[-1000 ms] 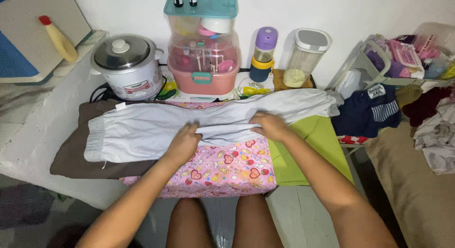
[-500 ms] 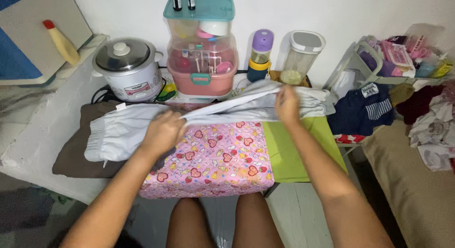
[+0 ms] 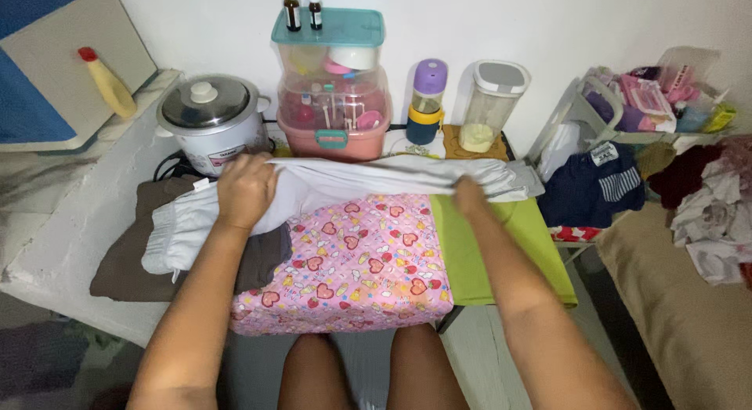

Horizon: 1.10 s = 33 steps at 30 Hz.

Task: The person folds a pair of brown trousers and a pair of white trousers by hand on a small covered surface, smoothing the fabric and aligning the legs before folding them over.

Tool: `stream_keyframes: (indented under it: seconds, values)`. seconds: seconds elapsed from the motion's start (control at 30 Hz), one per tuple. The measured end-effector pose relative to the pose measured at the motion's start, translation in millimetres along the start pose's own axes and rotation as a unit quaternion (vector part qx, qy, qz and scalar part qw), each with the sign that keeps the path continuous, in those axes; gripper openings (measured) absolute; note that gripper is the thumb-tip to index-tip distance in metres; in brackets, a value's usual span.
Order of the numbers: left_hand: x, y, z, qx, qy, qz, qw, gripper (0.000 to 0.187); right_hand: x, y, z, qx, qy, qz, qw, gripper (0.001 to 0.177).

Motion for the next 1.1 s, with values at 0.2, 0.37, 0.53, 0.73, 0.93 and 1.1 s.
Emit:
stream_keyframes:
  seconds: [0.2,0.37,0.53,0.73,0.93,1.1]
  values:
    - [4,-8,-82,-0.088,0.055,0.122,0.987,0.012,-116,48,19,0.094,0.119,0.239,0.959,0.019]
    - [-5,-68,-211,-0.283,0.177,0.211,0.919,0.023,-99,-7,-110,0.016,0.209,0.251,0.945,0.027]
    - [6,-170,-284,-0.549,0.094,0.280,0.781,0.034,-31,-71,-238,-0.157,0.120,0.106,0.975,0.015]
    - [87,-225,-297,-0.729,-0.166,0.193,0.636,0.049,-47,-83,-242,-0.318,0.161,0.059,0.933,0.035]
    - [105,-237,-294,-0.755,-0.303,0.205,0.544,0.070,-25,-76,-51,0.217,0.120,0.265,0.932,0.024]
    - [99,-225,-293,-0.724,-0.273,0.181,0.608,0.069,41,-66,-21,0.305,0.395,0.095,0.862,0.034]
Point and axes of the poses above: each hand's wrist, its own y-axis towards the middle knuckle, its own x-axis out of the palm, z = x × y, the point moved 8 cm from there along y, towards the middle knuckle, and after that the axes turned 12 degrees about -x, right-handed, at the moved point
